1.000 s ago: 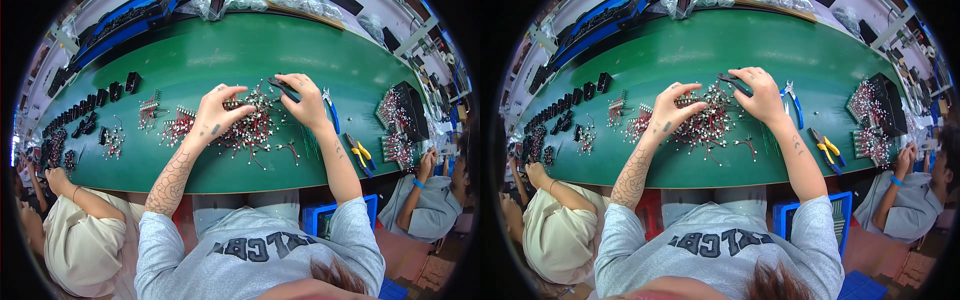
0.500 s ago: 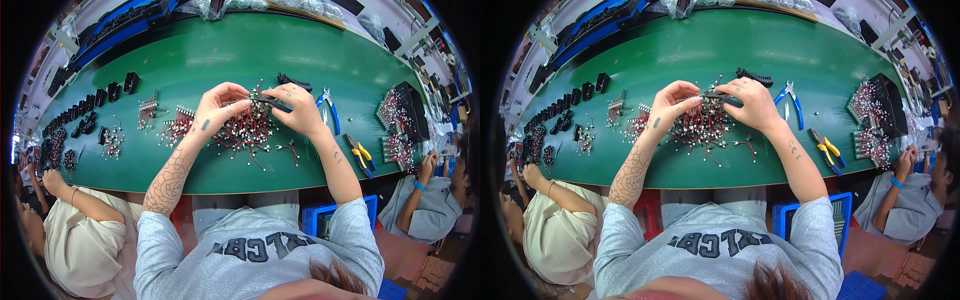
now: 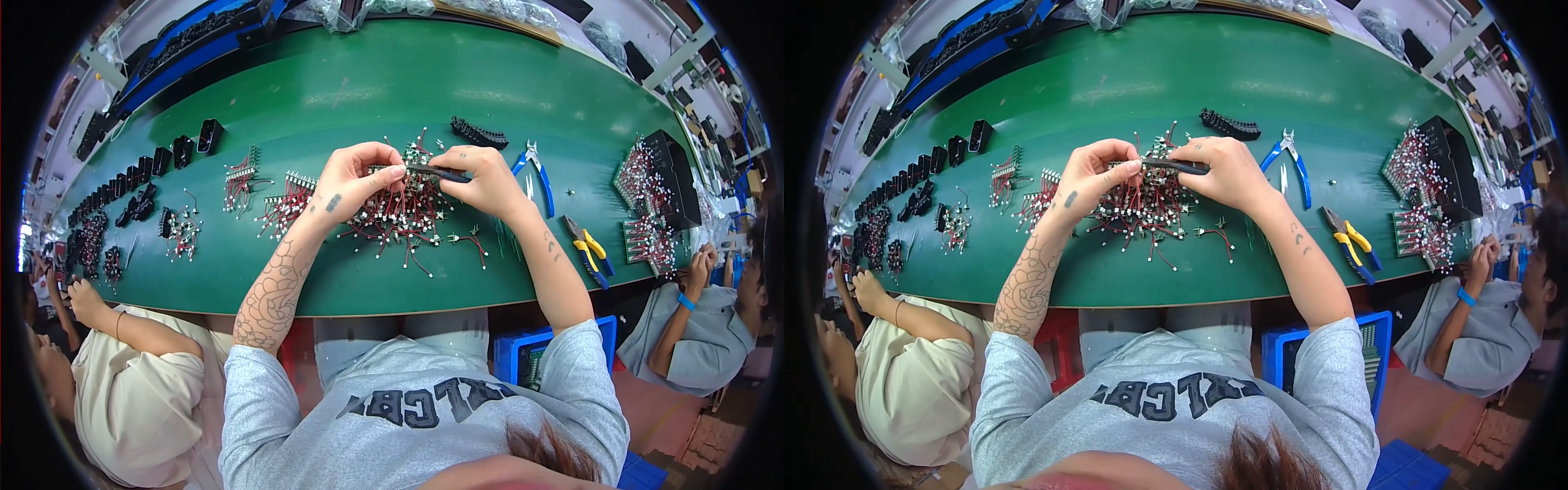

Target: The person trims small circuit boards attached to wires using wire cutters, repeatedly picking up each component, cutting it, and setting it down on the workbench.

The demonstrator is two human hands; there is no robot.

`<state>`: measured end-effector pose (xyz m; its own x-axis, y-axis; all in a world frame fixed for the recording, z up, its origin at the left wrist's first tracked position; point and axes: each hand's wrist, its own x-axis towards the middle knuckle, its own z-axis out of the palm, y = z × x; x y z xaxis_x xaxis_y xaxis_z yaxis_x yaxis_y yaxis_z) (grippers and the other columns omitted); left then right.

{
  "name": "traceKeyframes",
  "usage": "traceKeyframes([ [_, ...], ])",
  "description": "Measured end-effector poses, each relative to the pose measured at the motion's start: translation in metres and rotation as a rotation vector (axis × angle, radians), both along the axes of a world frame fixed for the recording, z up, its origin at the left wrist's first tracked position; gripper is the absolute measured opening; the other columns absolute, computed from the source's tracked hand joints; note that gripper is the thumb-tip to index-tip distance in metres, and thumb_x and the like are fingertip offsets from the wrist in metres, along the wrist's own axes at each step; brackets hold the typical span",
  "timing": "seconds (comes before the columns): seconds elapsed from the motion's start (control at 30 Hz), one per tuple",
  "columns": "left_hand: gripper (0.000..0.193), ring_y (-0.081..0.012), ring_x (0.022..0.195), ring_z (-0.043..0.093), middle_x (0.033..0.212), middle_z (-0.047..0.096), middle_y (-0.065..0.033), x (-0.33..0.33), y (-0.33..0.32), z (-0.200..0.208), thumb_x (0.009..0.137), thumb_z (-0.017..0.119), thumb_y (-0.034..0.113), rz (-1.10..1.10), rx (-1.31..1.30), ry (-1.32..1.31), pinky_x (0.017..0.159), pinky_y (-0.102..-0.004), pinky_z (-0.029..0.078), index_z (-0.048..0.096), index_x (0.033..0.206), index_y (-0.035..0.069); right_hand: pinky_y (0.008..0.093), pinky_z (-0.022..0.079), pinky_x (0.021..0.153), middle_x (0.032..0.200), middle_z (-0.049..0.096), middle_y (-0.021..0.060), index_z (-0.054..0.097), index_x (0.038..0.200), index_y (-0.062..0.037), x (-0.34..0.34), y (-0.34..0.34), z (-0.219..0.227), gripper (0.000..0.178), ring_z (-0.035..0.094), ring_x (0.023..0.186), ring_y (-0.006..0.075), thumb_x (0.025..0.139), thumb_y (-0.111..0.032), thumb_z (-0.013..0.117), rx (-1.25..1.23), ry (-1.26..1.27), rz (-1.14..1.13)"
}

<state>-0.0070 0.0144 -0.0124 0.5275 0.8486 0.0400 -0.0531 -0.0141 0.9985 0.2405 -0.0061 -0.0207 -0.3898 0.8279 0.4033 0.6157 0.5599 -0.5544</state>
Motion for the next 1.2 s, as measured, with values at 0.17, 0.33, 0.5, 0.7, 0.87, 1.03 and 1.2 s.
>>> traceKeyframes([
  [0.17,0.01,-0.0104,0.076,0.064,0.083,0.067,-0.007,0.0,0.001,-0.002,0.091,0.066,0.007,-0.038,-0.041,-0.033,0.066,-0.018,0.049,0.066,0.099,0.0,0.0297,0.05,0.071,0.091,0.07,0.0046,0.074,0.102,-0.0064,-0.006,-0.006,0.011,0.032,0.062,0.076,0.0217,0.071,-0.003,0.069,-0.295,0.171,0.037],
  [0.33,0.013,-0.0116,0.08,0.066,0.085,0.067,-0.0071,-0.003,0.003,0.003,0.093,0.065,0.007,0.094,-0.214,-0.15,0.073,-0.0203,0.053,0.065,0.104,-0.001,0.032,0.05,0.077,0.093,0.068,0.0046,0.073,0.103,-0.0097,0.002,0.003,0.005,0.031,0.062,0.082,0.0228,0.072,-0.009,0.07,0.005,0.021,-0.061],
  [0.5,0.015,-0.0125,0.083,0.068,0.085,0.068,-0.0071,-0.001,0.002,0.004,0.093,0.066,0.008,0.111,-0.222,-0.154,0.076,-0.0209,0.055,0.064,0.105,-0.001,0.0329,0.049,0.082,0.096,0.067,0.0045,0.071,0.106,-0.0118,0.004,0.007,-0.001,0.033,0.061,0.087,0.0231,0.073,-0.01,0.07,0.201,-0.086,-0.109],
  [0.7,0.014,-0.0114,0.08,0.067,0.084,0.068,-0.006,0.0,0.003,-0.005,0.093,0.065,0.007,0.098,-0.138,-0.05,0.071,-0.019,0.054,0.064,0.105,0.0,0.0325,0.048,0.084,0.096,0.066,0.0037,0.072,0.106,-0.013,-0.007,0.002,-0.003,0.032,0.061,0.087,0.0217,0.073,-0.011,0.071,0.226,-0.061,-0.046],
  [0.87,0.012,-0.0108,0.08,0.067,0.087,0.068,-0.0075,0.0,0.004,-0.004,0.094,0.063,0.007,0.044,-0.071,-0.017,0.069,-0.0173,0.052,0.065,0.103,-0.001,0.0323,0.05,0.08,0.094,0.068,0.0043,0.073,0.103,-0.0108,-0.008,0.001,-0.002,0.03,0.062,0.084,0.0223,0.073,-0.011,0.071,0.252,-0.115,-0.053],
  [1.03,0.01,-0.0093,0.077,0.065,0.084,0.067,-0.0057,0.001,0.001,-0.004,0.095,0.063,0.007,0.02,-0.072,-0.023,0.067,-0.017,0.05,0.064,0.102,0.0,0.0322,0.051,0.076,0.092,0.069,0.0058,0.073,0.102,-0.0072,-0.006,-0.003,0.0,0.032,0.063,0.081,0.0239,0.071,-0.005,0.069,0.04,-0.068,-0.046],
  [1.2,0.011,-0.0087,0.076,0.064,0.084,0.066,-0.005,-0.001,0.001,0.001,0.095,0.063,0.008,-0.069,-0.095,-0.036,0.066,-0.0178,0.05,0.063,0.102,0.0,0.0325,0.052,0.068,0.087,0.07,0.0063,0.074,0.096,-0.0056,-0.006,-0.003,0.002,0.023,0.063,0.073,0.0241,0.073,-0.01,0.071,-0.17,0.102,0.02],
])
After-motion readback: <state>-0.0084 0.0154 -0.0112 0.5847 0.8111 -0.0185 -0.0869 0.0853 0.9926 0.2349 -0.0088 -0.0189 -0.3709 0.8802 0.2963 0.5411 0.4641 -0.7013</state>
